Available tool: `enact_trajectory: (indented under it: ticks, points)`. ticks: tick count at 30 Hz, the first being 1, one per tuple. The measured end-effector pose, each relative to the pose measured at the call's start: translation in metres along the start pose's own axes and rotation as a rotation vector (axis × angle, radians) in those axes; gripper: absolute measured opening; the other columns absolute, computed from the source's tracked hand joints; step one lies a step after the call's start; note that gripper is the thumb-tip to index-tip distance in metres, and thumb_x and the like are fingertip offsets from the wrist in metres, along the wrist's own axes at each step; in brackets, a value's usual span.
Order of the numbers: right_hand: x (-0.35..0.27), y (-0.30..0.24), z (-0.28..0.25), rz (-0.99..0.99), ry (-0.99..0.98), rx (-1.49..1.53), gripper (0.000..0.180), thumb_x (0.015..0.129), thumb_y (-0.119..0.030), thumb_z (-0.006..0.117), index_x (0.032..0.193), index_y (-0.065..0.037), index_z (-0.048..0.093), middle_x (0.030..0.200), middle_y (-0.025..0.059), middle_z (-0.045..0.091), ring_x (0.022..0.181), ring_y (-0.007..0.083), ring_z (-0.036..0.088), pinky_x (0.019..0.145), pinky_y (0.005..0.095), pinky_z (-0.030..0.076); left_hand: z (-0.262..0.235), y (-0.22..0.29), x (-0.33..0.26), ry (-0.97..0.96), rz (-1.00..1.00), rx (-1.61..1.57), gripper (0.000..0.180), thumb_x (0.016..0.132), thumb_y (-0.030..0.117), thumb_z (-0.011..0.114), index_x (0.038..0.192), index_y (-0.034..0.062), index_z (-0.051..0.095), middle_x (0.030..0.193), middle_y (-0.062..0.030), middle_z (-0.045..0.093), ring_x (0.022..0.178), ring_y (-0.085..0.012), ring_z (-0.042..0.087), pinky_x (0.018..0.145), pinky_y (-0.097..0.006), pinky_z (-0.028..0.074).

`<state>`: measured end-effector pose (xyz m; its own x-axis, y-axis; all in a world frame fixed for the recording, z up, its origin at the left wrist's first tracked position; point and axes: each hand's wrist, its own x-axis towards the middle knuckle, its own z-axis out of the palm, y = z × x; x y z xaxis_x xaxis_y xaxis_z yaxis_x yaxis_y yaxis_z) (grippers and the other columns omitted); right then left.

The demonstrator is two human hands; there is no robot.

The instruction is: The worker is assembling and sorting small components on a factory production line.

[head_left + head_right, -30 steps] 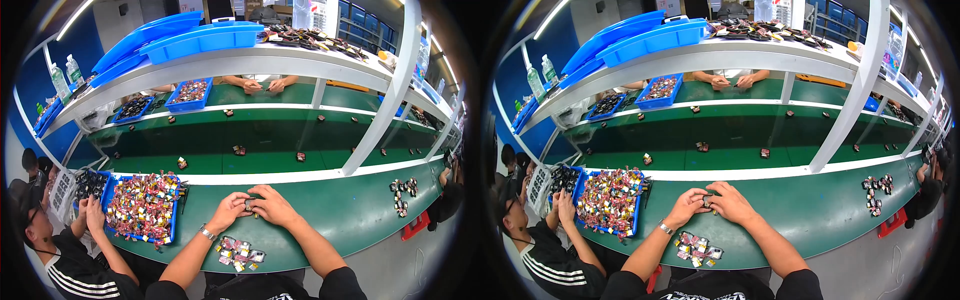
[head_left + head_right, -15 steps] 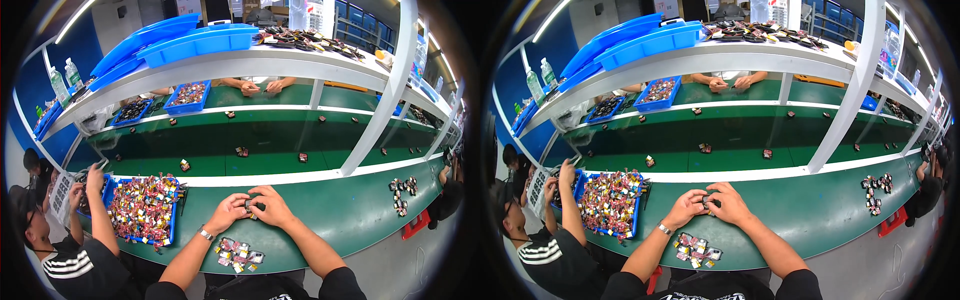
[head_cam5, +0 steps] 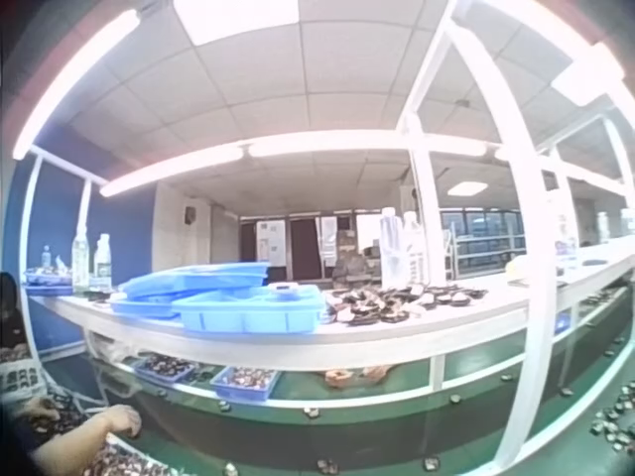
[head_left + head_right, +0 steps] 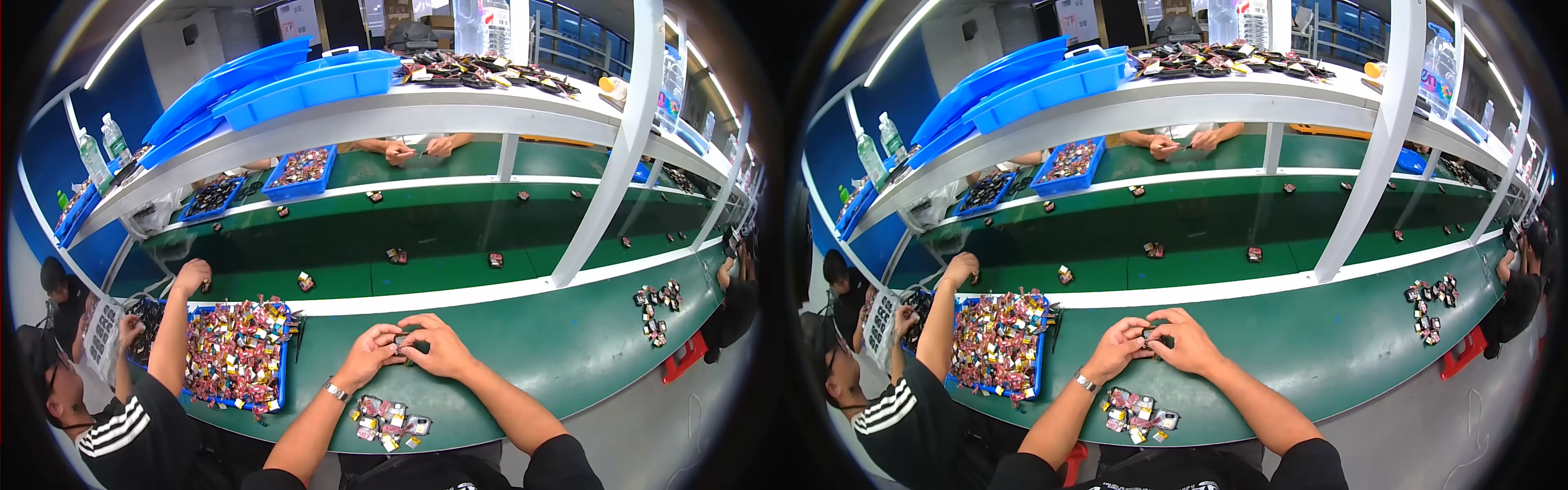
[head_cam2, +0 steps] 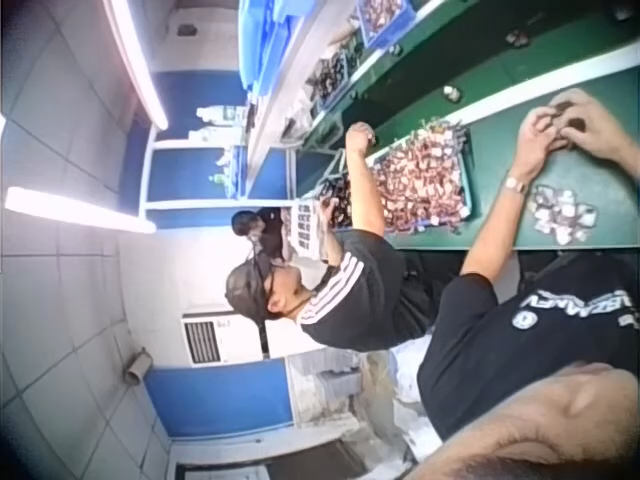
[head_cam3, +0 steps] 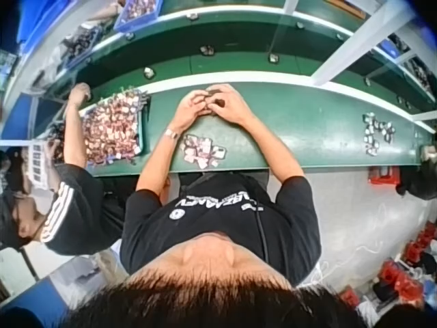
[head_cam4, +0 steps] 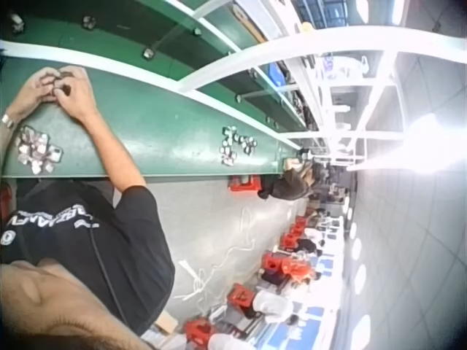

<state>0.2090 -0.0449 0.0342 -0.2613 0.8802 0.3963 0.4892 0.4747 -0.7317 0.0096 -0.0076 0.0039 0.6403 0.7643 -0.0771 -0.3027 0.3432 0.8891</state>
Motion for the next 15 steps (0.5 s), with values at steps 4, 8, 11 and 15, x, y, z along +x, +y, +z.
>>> enact_trajectory:
  ticks: [4,8,11,15]
  points:
    - [-0.001,0.000,0.009,0.009,0.071,-0.019,0.011,0.078,-0.013,0.069,0.087,-0.007,0.071,0.118,0.0082,0.062,0.115,0.0284,0.053,0.096,0.0382,0.045,-0.002,-0.001,-0.001,0.025,0.010,0.006,0.031,0.094,0.003,0.054,0.124,0.0030,0.046,0.118,-0.0115,0.059,0.108,-0.0191,0.061,0.091,-0.035,0.055]
    - [-0.003,0.001,0.015,-0.013,0.113,-0.055,0.012,0.079,-0.011,0.069,0.090,-0.007,0.072,0.116,0.0078,0.062,0.113,0.0278,0.054,0.093,0.0374,0.047,-0.004,-0.003,0.000,0.015,0.021,-0.022,0.030,0.096,0.005,0.052,0.126,0.0031,0.045,0.120,-0.0117,0.059,0.108,-0.0182,0.061,0.091,-0.033,0.054]
    - [-0.003,0.004,0.016,-0.022,0.119,-0.042,0.014,0.079,-0.011,0.069,0.092,-0.008,0.072,0.116,0.0071,0.062,0.113,0.0275,0.054,0.093,0.0373,0.047,-0.003,-0.002,-0.001,0.015,0.024,-0.020,0.030,0.097,0.006,0.051,0.126,0.0032,0.045,0.121,-0.0118,0.059,0.108,-0.0179,0.061,0.090,-0.031,0.054]
    - [-0.002,0.004,0.017,0.003,0.103,-0.021,0.014,0.079,-0.010,0.070,0.093,-0.009,0.072,0.115,0.0062,0.063,0.112,0.0274,0.055,0.094,0.0379,0.047,-0.002,0.000,-0.002,0.001,0.029,-0.031,0.030,0.097,0.007,0.053,0.125,0.0033,0.046,0.120,-0.0117,0.059,0.108,-0.0183,0.061,0.089,-0.031,0.054]
